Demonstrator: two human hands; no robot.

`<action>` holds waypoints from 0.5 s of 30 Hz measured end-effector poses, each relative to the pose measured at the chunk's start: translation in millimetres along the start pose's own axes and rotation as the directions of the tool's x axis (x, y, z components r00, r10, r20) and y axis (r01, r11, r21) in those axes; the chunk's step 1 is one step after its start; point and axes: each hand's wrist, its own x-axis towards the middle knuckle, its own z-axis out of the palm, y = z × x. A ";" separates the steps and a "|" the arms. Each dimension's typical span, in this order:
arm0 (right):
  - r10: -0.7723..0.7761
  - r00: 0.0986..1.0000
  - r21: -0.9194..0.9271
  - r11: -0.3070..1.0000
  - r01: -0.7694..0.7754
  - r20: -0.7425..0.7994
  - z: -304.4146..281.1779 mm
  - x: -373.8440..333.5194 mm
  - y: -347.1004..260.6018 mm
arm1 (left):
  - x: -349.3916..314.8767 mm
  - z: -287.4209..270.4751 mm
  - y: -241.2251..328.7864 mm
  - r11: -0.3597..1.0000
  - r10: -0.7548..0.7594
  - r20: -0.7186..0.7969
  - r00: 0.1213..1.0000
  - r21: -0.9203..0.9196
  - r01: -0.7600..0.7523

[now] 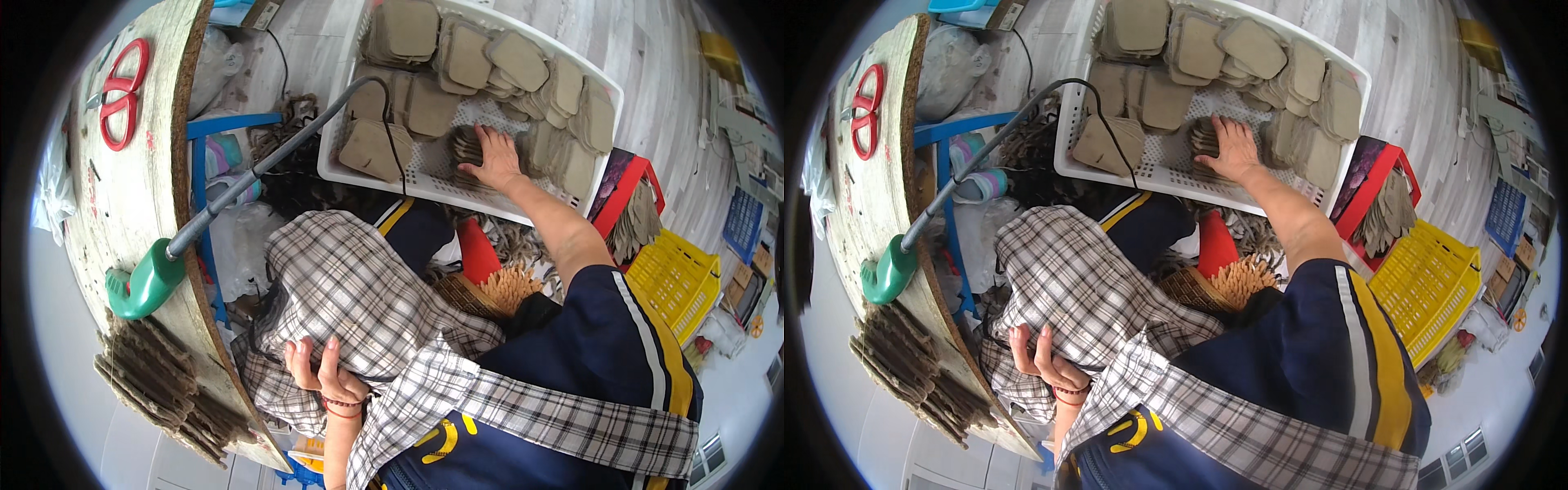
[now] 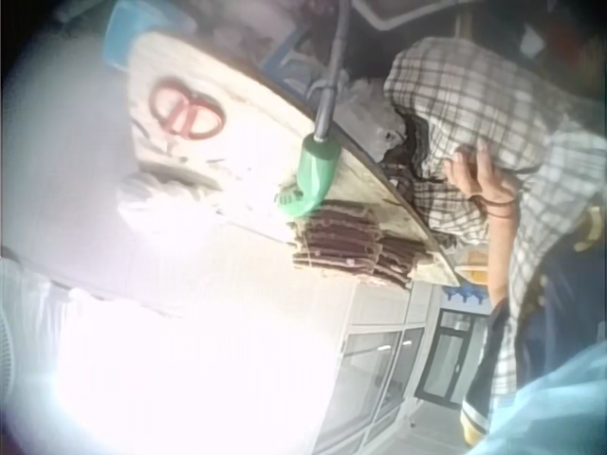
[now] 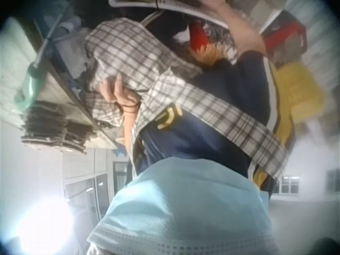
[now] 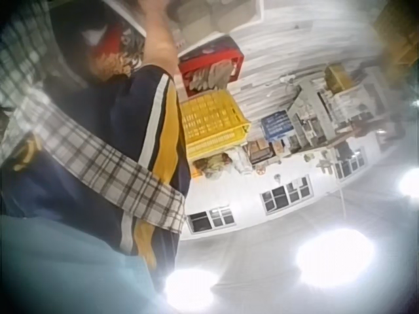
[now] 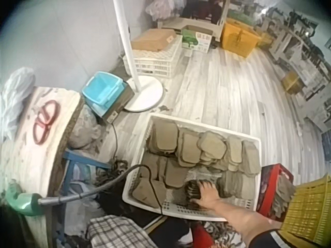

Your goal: The person retrieves fabric pads from a white basket, stacks them on a table, and uses a green rotary cutter to trim the edges of each pad. The trimmed pads are stacked in piles on the table.

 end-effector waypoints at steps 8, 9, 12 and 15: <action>-0.043 0.966 0.078 0.995 0.065 -0.253 -4.3 -2.5 -16.7 | -1.9 2.5 2.2 1.000 0.002 -0.044 0.999 -0.027 -0.003; -0.030 0.964 0.165 0.983 0.076 -0.263 -4.7 -5.1 -21.0 | -3.3 2.7 2.3 1.000 -0.002 -0.047 0.999 -0.031 0.001; 0.018 0.944 0.404 0.906 0.123 -0.329 -10.2 -10.3 -44.1 | -1.5 5.2 0.3 0.999 0.013 -0.069 0.998 -0.035 -0.016; 0.141 0.970 0.686 0.727 0.034 -0.197 -3.0 -4.8 -73.9 | -1.1 7.0 -1.6 0.998 0.016 -0.099 0.995 -0.056 -0.022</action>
